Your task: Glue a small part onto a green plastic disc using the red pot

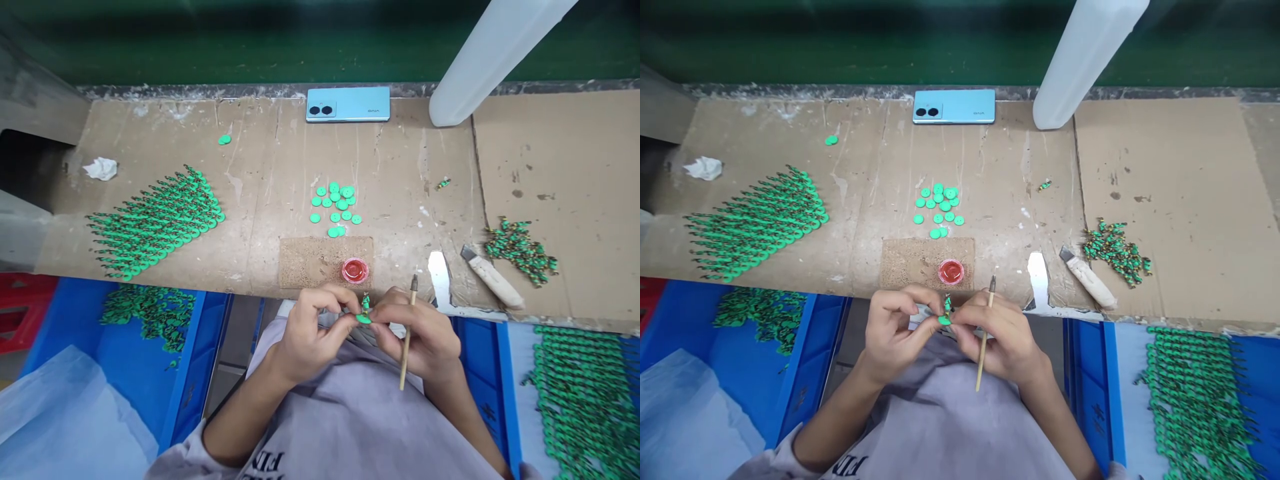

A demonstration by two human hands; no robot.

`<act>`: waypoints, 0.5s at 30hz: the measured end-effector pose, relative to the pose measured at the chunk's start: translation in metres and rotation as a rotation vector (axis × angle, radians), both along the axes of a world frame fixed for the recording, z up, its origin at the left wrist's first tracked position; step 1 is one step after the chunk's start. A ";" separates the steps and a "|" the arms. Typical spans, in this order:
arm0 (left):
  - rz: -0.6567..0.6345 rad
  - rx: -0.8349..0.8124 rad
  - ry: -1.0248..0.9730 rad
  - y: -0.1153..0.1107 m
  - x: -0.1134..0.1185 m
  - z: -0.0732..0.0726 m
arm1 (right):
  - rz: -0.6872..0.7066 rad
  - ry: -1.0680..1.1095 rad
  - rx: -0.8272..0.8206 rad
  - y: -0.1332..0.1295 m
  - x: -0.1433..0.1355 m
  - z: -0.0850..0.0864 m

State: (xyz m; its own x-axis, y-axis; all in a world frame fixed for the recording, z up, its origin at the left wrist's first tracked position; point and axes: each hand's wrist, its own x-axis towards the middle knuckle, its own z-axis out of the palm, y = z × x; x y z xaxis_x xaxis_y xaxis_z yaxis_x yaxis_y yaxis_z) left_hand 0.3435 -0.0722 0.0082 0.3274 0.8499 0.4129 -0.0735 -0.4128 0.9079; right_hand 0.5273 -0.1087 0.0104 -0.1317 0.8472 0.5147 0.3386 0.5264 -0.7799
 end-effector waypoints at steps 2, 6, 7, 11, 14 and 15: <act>-0.017 -0.041 -0.015 0.000 0.000 0.000 | 0.000 0.027 -0.007 0.000 0.000 -0.001; -0.039 -0.077 -0.051 0.000 0.001 0.002 | 0.005 0.079 -0.032 0.000 0.000 -0.001; -0.039 -0.083 -0.061 0.001 0.001 0.002 | 0.011 0.089 -0.038 0.000 0.000 -0.001; -0.042 -0.089 -0.090 0.001 0.001 0.002 | 0.015 0.113 -0.057 0.001 0.000 -0.001; -0.061 -0.116 -0.130 0.002 0.001 0.000 | 0.007 0.120 -0.060 0.000 0.000 -0.001; -0.068 -0.127 -0.143 0.003 0.001 0.000 | 0.004 0.117 -0.057 0.000 0.000 -0.002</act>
State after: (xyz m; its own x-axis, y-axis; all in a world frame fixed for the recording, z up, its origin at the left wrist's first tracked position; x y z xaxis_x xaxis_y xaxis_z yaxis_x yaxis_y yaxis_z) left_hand 0.3444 -0.0696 0.0083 0.3315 0.8759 0.3505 -0.2297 -0.2854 0.9305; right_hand 0.5275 -0.1083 0.0087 -0.0770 0.8753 0.4775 0.2412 0.4810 -0.8429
